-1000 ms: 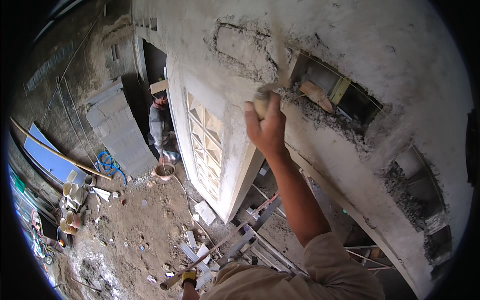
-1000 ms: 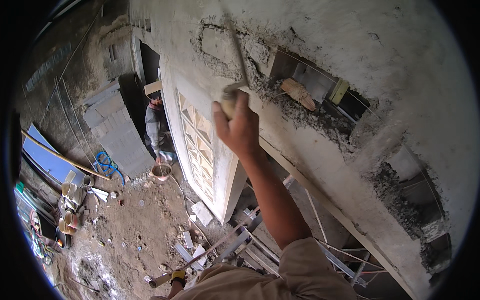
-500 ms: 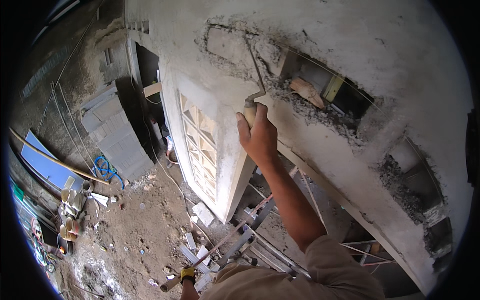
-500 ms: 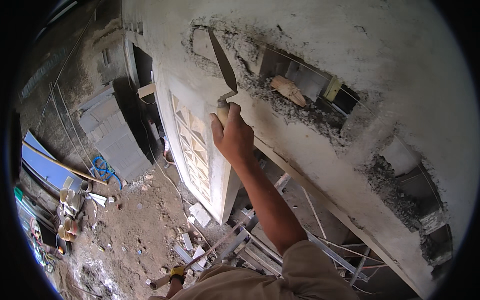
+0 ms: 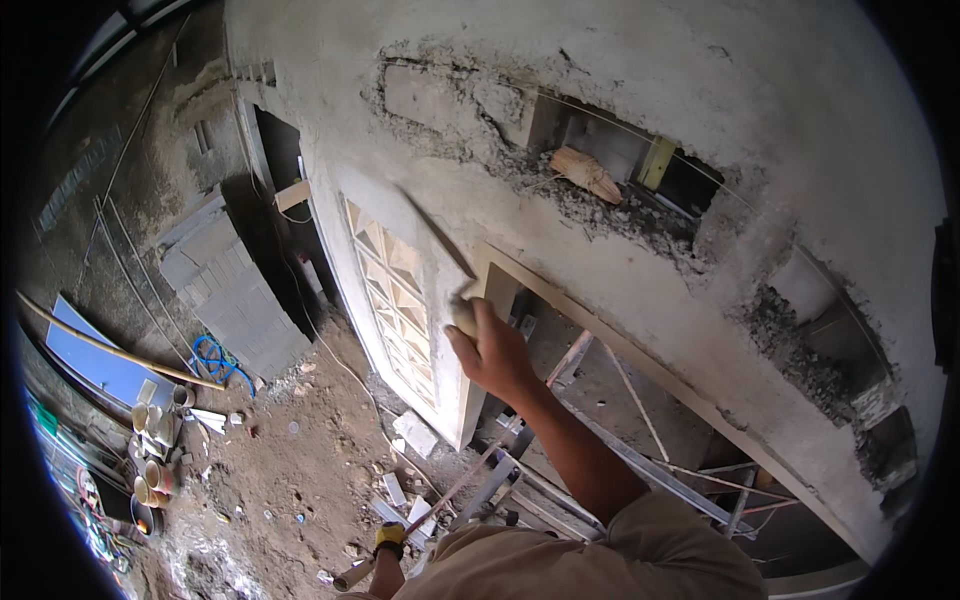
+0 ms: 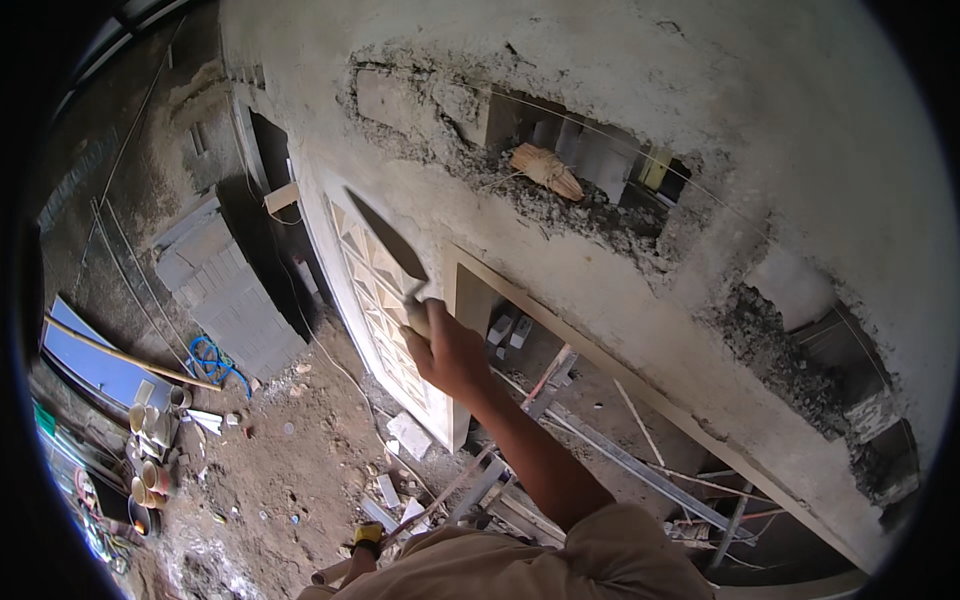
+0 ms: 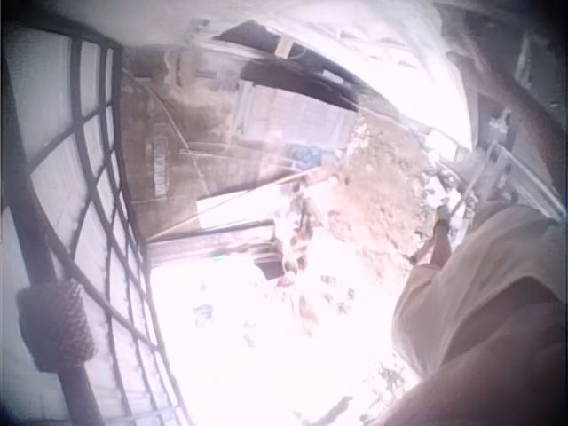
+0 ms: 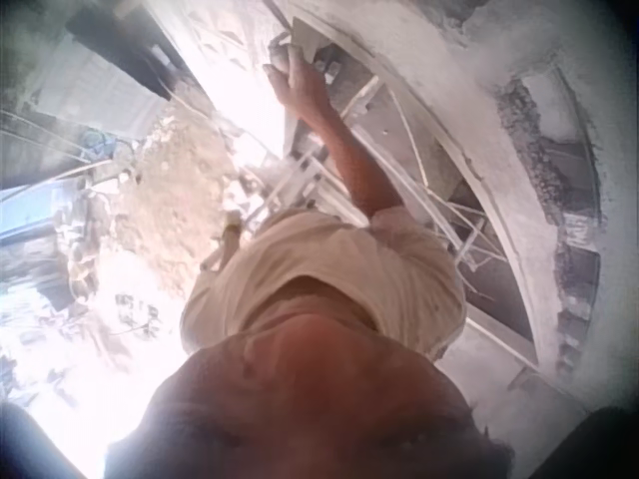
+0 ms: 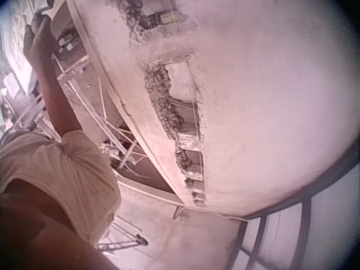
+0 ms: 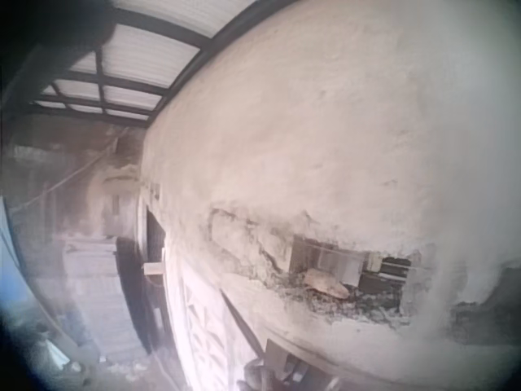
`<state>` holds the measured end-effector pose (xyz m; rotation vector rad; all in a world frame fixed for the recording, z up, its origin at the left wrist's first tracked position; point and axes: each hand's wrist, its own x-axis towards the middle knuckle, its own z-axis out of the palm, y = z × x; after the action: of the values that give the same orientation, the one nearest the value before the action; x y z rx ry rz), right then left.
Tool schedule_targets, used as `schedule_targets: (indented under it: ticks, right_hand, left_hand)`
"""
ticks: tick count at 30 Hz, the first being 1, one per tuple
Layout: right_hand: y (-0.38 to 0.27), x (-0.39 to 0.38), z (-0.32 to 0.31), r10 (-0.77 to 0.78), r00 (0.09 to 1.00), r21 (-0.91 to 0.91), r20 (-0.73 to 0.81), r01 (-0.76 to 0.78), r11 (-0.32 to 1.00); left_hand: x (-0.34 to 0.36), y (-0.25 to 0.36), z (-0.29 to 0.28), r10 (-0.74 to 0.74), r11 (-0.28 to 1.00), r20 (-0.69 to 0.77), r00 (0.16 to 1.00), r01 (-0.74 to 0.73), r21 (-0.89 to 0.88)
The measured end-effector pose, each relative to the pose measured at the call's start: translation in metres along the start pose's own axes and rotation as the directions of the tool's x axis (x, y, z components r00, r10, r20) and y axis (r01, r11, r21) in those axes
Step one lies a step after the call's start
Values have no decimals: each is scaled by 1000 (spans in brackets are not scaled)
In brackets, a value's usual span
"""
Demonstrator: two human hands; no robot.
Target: The person applies and smooths plaster on an exterior wall using a trowel and hammer, then measures the wall with a tape measure and places a wooden plank against it. The person works from a scaffold and repeatedly scoops plaster from a bucket.
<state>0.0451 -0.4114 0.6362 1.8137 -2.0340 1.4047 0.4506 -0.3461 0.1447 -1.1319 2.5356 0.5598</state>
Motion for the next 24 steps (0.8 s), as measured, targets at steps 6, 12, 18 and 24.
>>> schedule_targets:
  ticks: [6, 12, 18, 24]
  right_hand:
    - [34, -27, -24, 182, 983, -64, -8, -182, 981]
    - [43, -118, -34, 307, 859, -217, 409, -235, 947]
    - [125, -296, -12, 638, 488, -430, 595, -478, 766]
    - [159, -495, -19, 628, 566, -499, 533, -389, 774]
  left_hand:
    - [54, 84, -184, -530, 243, -125, 838, 9, -970]
    - [66, 226, -544, -15, 398, -944, 330, -864, -309]
    - [96, 346, -739, 678, 586, -734, -27, -583, 563]
    - [138, 396, -770, 807, 576, -437, 397, -366, 731]
